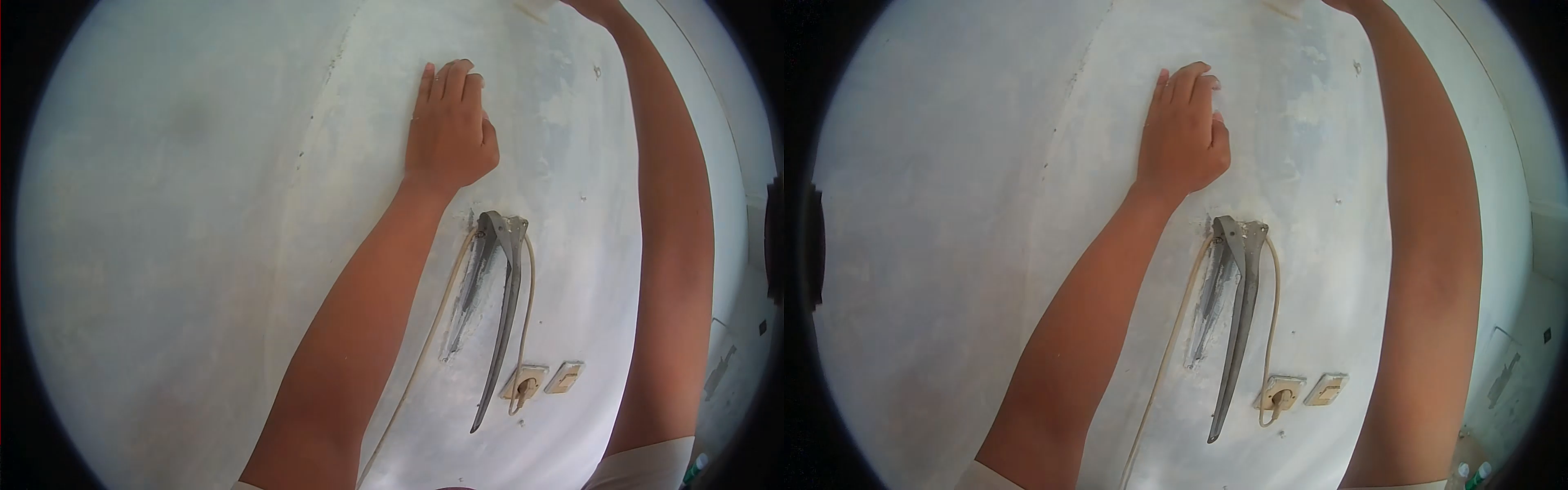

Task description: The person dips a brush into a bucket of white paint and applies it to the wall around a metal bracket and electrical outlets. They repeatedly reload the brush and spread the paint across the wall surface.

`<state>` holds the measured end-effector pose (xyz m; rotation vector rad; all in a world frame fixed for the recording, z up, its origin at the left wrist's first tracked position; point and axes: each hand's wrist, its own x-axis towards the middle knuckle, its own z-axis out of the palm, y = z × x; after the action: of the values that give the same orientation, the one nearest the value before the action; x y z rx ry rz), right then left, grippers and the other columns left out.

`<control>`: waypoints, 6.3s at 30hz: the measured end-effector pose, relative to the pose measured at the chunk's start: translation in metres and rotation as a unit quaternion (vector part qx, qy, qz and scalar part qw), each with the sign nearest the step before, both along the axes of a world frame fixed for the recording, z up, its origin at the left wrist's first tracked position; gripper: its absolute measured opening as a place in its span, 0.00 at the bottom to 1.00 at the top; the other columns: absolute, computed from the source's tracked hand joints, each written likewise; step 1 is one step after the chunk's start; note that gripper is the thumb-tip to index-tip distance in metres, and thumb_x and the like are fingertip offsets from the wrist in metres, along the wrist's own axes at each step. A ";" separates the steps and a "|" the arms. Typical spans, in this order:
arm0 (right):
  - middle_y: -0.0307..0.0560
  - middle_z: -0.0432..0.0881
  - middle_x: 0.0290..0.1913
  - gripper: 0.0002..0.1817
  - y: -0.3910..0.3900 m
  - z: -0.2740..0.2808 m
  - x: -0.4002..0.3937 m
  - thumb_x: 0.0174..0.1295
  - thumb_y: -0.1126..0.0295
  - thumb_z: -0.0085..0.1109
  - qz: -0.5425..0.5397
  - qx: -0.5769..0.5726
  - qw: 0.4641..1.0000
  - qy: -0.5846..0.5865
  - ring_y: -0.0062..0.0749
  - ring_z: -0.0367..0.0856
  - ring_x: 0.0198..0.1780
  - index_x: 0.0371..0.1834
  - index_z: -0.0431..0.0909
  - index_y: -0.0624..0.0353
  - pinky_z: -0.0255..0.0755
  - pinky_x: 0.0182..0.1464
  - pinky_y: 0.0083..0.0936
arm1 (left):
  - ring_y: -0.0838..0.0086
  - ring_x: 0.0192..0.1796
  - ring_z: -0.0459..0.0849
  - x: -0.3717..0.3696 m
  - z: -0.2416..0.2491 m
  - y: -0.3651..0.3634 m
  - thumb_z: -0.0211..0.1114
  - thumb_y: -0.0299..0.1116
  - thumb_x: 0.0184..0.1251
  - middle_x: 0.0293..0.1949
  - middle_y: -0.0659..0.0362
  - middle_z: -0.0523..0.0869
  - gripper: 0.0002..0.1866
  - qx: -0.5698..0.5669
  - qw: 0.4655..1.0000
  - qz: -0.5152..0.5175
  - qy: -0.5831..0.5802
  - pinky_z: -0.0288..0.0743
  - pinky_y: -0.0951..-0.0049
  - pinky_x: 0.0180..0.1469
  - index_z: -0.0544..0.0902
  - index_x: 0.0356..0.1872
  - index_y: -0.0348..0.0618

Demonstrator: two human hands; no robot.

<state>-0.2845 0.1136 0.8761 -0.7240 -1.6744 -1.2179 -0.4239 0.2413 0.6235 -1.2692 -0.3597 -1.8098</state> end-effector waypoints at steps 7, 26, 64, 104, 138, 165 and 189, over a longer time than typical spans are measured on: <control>0.52 0.88 0.41 0.05 0.032 0.049 0.001 0.62 0.74 0.63 0.061 0.081 0.994 -0.039 0.39 0.85 0.44 0.37 0.85 0.64 0.78 0.50 0.36 | 0.54 0.68 0.71 -0.001 0.000 -0.003 0.57 0.25 0.58 0.61 0.47 0.74 0.19 -0.003 1.000 0.014 -0.002 0.54 0.46 0.78 0.74 0.53 0.33; 0.51 0.89 0.40 0.04 0.074 0.120 0.022 0.58 0.74 0.69 0.061 0.110 0.992 0.013 0.37 0.85 0.44 0.30 0.85 0.64 0.80 0.47 0.35 | 0.52 0.71 0.69 -0.004 -0.001 -0.005 0.57 0.25 0.58 0.64 0.45 0.72 0.21 -0.029 1.000 0.001 -0.009 0.52 0.45 0.78 0.74 0.54 0.31; 0.45 0.88 0.49 0.11 -0.041 -0.054 0.050 0.60 0.75 0.65 0.022 -0.220 0.971 -0.094 0.31 0.86 0.51 0.46 0.87 0.61 0.82 0.57 0.27 | 0.54 0.68 0.71 -0.004 0.000 -0.004 0.58 0.24 0.58 0.62 0.47 0.74 0.19 -0.014 1.000 0.013 -0.018 0.54 0.47 0.79 0.74 0.53 0.35; 0.48 0.90 0.44 0.05 0.005 -0.149 0.054 0.62 0.80 0.65 0.058 -0.167 0.953 -0.247 0.34 0.88 0.48 0.40 0.86 0.66 0.81 0.56 0.28 | 0.47 0.66 0.71 -0.007 -0.023 -0.001 0.55 0.25 0.64 0.64 0.46 0.72 0.20 -0.003 1.000 -0.029 -0.004 0.53 0.46 0.78 0.71 0.57 0.33; 0.50 0.86 0.28 0.07 0.031 -0.038 0.001 0.54 0.86 0.52 0.175 0.019 0.960 -0.216 0.32 0.81 0.34 0.25 0.80 0.68 0.75 0.41 0.30 | 0.50 0.69 0.71 -0.011 -0.051 -0.014 0.57 0.28 0.63 0.63 0.46 0.73 0.21 -0.038 0.998 -0.005 0.041 0.56 0.46 0.78 0.72 0.56 0.32; 0.48 0.89 0.37 0.06 -0.031 -0.162 0.043 0.56 0.85 0.60 0.067 -0.283 0.940 -0.179 0.33 0.87 0.43 0.34 0.85 0.67 0.81 0.50 0.27 | 0.48 0.66 0.72 -0.011 -0.052 -0.016 0.55 0.26 0.63 0.63 0.46 0.73 0.20 -0.029 0.998 -0.026 0.044 0.56 0.45 0.77 0.72 0.56 0.33; 0.48 0.86 0.29 0.11 0.049 0.037 0.011 0.46 0.93 0.50 0.194 0.026 0.975 -0.107 0.30 0.81 0.35 0.18 0.75 0.65 0.75 0.36 0.31 | 0.52 0.76 0.64 -0.012 -0.048 -0.017 0.56 0.30 0.65 0.67 0.44 0.69 0.22 -0.067 0.997 -0.009 0.035 0.47 0.45 0.81 0.71 0.59 0.29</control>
<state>-0.2737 0.1622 0.9135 -0.2202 -1.8444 -1.0808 -0.4356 0.2247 0.5760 -1.4289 -0.4373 -1.7745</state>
